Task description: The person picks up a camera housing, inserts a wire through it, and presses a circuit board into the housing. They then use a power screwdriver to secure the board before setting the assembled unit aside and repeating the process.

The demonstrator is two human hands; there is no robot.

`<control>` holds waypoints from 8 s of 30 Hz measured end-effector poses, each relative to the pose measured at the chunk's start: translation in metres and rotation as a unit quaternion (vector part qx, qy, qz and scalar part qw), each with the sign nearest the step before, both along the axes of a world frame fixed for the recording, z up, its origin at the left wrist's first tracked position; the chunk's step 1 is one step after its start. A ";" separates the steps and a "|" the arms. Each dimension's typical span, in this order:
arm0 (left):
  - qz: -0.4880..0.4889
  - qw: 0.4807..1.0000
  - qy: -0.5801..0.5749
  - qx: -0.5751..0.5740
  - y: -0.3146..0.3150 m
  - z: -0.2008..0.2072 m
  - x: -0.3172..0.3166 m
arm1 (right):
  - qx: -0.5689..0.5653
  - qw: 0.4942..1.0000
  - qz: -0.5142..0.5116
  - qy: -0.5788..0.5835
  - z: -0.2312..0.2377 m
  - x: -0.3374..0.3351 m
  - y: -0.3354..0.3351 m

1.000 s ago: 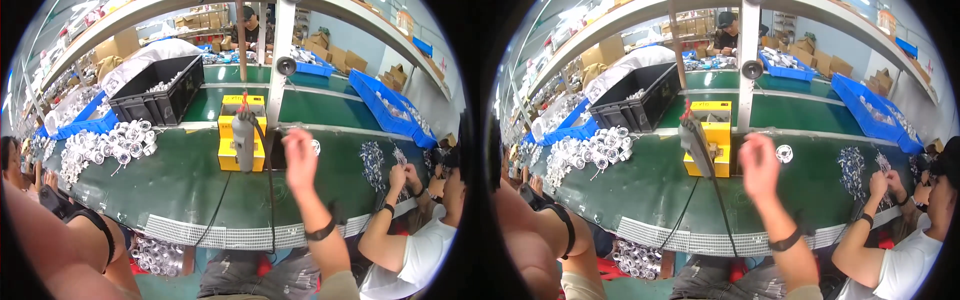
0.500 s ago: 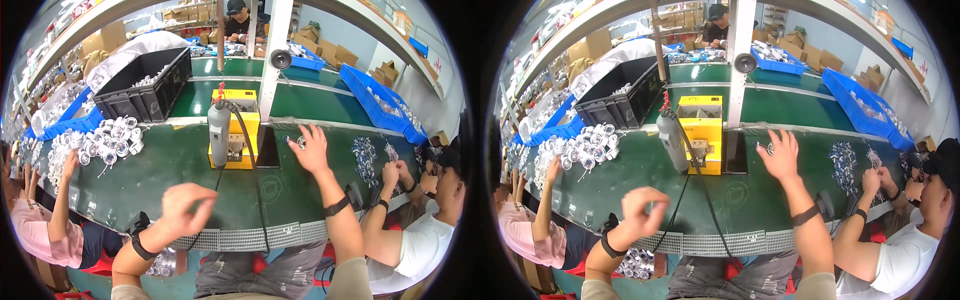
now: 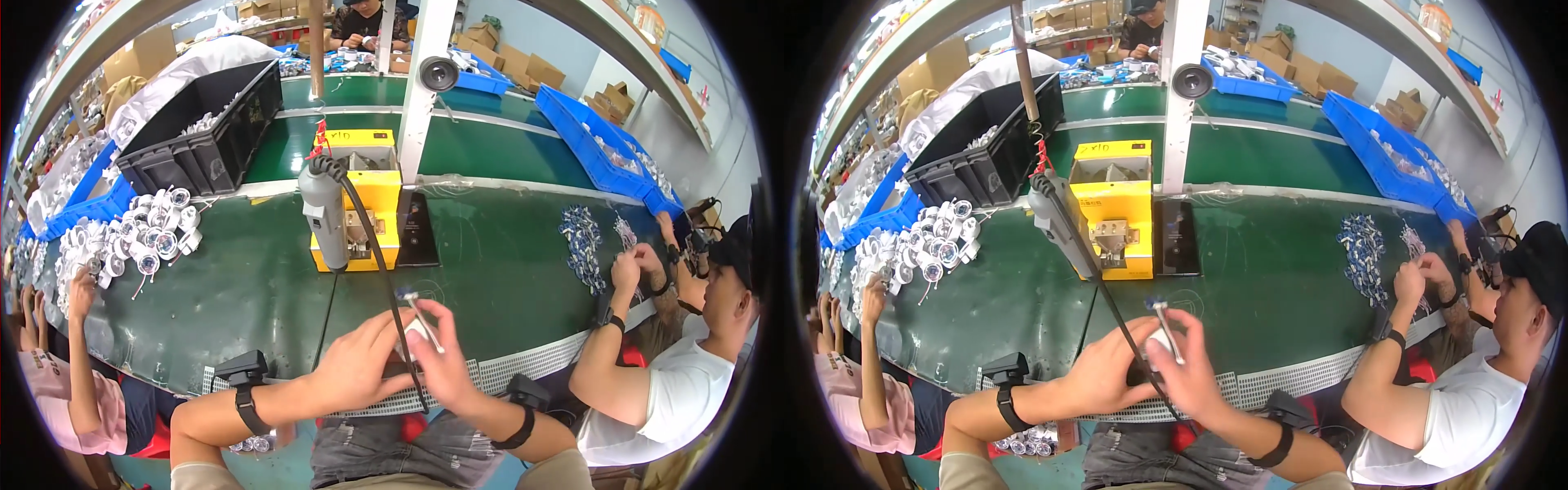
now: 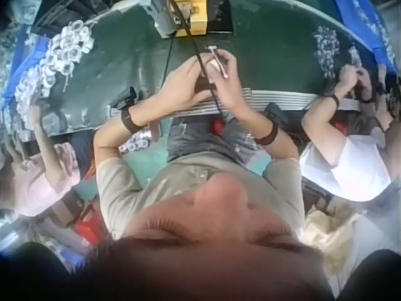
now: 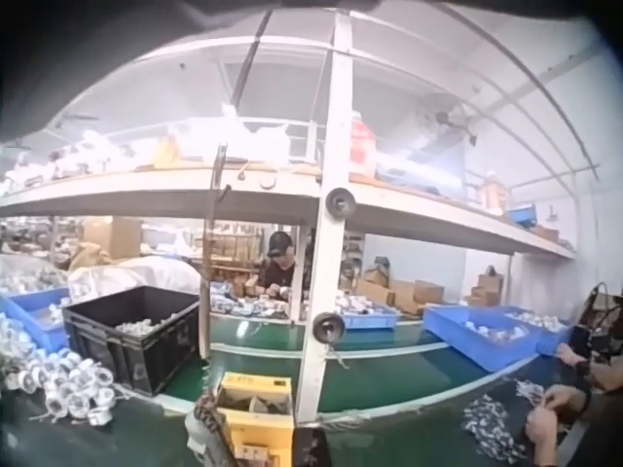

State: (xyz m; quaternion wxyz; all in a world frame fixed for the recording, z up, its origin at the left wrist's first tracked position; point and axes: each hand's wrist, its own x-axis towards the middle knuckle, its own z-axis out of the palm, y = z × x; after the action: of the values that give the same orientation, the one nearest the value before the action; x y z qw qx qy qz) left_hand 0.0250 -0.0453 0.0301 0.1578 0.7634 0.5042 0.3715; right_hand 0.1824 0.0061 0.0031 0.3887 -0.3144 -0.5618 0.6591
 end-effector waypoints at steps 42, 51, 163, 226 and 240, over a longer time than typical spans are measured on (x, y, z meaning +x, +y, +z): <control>-0.040 0.696 -0.634 -0.336 0.018 -0.017 -0.044 | 0.233 0.956 0.122 -0.128 0.014 -0.014 0.045; -0.018 0.704 -0.641 -0.307 0.019 -0.018 -0.039 | 0.322 0.926 -0.044 -0.192 0.029 -0.019 0.032; 0.128 0.815 -0.468 -0.318 0.025 -0.027 -0.040 | 0.235 0.956 0.025 0.172 0.034 -0.094 0.041; 0.234 0.958 -0.102 0.129 0.035 -0.014 -0.087 | 0.260 0.963 -0.073 0.001 0.016 -0.088 0.053; 0.186 0.965 -0.102 0.151 0.030 -0.028 -0.101 | 0.201 0.976 0.054 0.069 0.018 -0.095 0.040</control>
State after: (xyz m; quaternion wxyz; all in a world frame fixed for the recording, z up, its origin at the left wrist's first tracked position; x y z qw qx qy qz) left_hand -0.0764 -0.0157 0.0019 0.0190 0.6290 0.5567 0.5423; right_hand 0.0878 0.0465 0.0207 0.4453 -0.1530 -0.6710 0.5728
